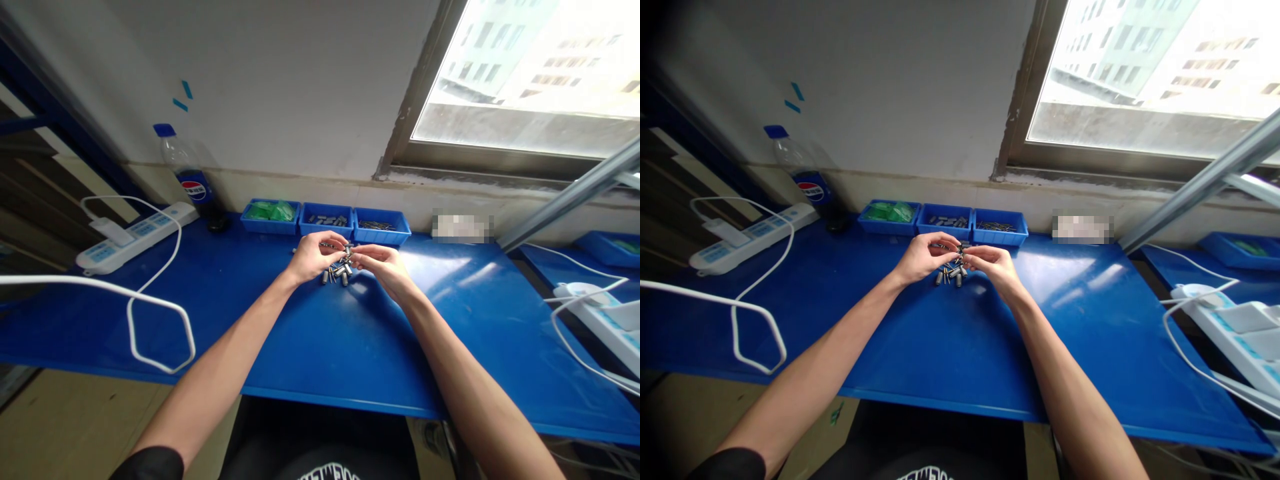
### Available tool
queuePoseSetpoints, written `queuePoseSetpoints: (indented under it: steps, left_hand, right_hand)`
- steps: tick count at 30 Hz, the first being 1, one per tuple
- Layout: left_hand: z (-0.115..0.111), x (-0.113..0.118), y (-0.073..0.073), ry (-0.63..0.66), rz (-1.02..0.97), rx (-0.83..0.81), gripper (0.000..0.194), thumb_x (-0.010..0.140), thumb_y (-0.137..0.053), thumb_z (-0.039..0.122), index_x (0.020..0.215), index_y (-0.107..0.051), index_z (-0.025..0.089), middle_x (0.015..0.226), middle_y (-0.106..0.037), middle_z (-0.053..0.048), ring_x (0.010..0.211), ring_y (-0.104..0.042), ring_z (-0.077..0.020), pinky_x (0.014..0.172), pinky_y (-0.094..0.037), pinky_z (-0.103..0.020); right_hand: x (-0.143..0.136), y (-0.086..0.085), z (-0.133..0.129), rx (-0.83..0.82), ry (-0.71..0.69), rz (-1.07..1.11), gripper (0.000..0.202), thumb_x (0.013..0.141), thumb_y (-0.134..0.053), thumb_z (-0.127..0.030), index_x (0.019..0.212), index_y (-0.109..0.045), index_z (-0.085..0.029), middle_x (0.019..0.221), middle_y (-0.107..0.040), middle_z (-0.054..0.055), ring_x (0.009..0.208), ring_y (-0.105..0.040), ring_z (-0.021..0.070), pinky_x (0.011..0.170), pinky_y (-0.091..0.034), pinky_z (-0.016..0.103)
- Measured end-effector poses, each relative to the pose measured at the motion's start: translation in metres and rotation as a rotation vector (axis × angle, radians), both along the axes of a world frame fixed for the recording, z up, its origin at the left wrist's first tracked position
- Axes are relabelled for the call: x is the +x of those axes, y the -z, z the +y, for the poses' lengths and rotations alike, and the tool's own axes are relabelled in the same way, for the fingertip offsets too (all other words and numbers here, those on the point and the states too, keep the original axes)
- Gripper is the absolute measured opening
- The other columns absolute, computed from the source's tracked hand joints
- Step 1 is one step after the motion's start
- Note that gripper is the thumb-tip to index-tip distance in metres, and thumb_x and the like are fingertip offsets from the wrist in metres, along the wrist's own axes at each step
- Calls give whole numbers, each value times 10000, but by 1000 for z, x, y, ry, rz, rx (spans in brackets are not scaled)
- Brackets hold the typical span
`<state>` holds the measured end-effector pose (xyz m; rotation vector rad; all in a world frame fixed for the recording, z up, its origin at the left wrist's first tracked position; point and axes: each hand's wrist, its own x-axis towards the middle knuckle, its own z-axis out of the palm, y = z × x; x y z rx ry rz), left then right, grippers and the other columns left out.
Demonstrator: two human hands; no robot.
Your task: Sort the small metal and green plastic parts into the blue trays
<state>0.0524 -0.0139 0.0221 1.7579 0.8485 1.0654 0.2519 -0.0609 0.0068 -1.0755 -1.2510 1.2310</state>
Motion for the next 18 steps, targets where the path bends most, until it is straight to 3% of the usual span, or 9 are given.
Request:
queuePoseSetpoints:
  steps: [3, 6, 10, 13, 18]
  left_hand:
    - [0, -3, -2, -16, 97, 53, 206, 816, -741, 221, 1005, -761, 142, 950, -793, -78, 869, -772, -195, 801, -631, -284]
    - [2, -13, -5, 14, 344, 193, 185, 824, -708, 214, 989, -776, 165, 910, -790, -50, 821, -748, -181, 789, -598, -273]
    - [7, -26, -8, 123, 622, 358, 190, 779, -709, 180, 950, -791, 177, 964, -790, -56, 916, -723, -212, 856, -559, -288]
    - [9, -28, -6, 143, 682, 365, 224, 786, -679, 153, 979, -792, 169, 979, -786, -68, 917, -718, -214, 841, -552, -280]
    - [10, -23, 1, 108, 689, 312, 254, 787, -643, 107, 980, -796, 169, 949, -778, -70, 847, -719, -197, 779, -556, -256]
  right_hand:
    - [0, -1, 1, -10, 27, -21, 308, 767, -853, -465, 942, -820, -214, 842, -787, 57, 762, -714, 215, 789, -576, 372]
    - [0, -1, 2, 13, 120, -26, 318, 782, -828, -504, 936, -812, -226, 881, -793, 67, 789, -728, 234, 806, -584, 391]
    - [3, -1, 4, 106, 193, 42, 461, 791, -830, -464, 1205, -759, -273, 1293, -741, 82, 1124, -720, 293, 990, -555, 445]
    - [4, 1, 5, 114, 181, 70, 550, 787, -835, -457, 1299, -711, -300, 1423, -669, 85, 1231, -679, 314, 1050, -531, 485]
    - [3, 1, 5, 98, 177, 47, 459, 790, -829, -452, 1203, -749, -270, 1354, -706, 92, 1155, -704, 303, 982, -566, 466]
